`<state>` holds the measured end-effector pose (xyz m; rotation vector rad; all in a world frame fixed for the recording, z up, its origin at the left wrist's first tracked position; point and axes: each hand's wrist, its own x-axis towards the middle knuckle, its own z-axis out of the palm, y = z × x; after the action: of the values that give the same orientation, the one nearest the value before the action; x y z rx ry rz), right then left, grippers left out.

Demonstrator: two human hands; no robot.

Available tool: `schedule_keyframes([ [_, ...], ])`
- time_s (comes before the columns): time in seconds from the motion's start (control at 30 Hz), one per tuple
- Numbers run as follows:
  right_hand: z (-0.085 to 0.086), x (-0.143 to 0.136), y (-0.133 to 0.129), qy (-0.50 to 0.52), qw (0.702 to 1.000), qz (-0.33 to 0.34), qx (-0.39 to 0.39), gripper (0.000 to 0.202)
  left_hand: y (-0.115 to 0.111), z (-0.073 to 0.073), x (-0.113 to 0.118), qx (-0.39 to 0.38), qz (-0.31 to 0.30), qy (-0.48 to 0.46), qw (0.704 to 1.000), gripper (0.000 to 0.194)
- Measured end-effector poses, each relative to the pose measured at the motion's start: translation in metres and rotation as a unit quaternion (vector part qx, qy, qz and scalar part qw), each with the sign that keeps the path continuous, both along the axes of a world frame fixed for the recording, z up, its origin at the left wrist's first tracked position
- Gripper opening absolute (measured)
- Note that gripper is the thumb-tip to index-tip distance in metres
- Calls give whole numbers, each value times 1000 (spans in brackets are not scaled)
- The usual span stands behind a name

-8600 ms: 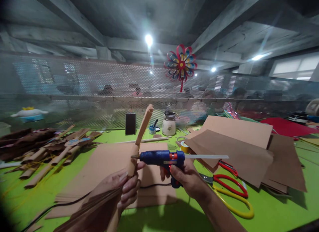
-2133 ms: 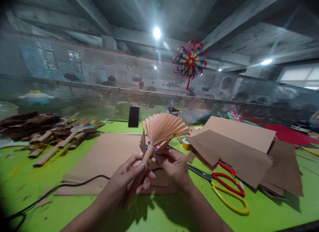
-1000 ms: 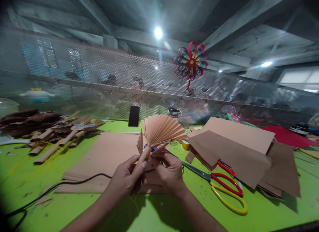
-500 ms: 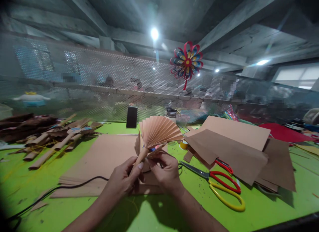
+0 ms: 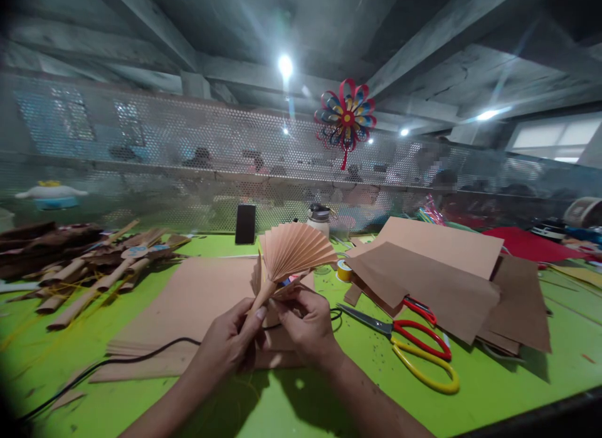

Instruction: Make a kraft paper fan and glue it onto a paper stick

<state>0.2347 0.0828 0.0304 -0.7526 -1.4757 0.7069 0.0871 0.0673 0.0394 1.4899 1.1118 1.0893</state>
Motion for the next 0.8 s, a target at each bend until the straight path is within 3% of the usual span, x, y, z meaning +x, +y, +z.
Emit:
schedule_keyframes([
  [0.2, 3, -1, -4, 46, 997, 55, -20, 11, 4, -2, -5, 27, -3, 37, 999, 31],
  [0.4, 11, 1, -10, 72, 992, 99, -34, 26, 6, -5, -10, 88, 24, 96, 991, 24],
  [0.6, 6, -5, -9, 152, 987, 24, -36, 19, 2, 0, -8, 154, 72, 179, 969, 17],
  [0.8, 7, -8, -13, 133, 990, -18, -48, 21, 2, -3, -9, 154, 74, 217, 961, 18],
])
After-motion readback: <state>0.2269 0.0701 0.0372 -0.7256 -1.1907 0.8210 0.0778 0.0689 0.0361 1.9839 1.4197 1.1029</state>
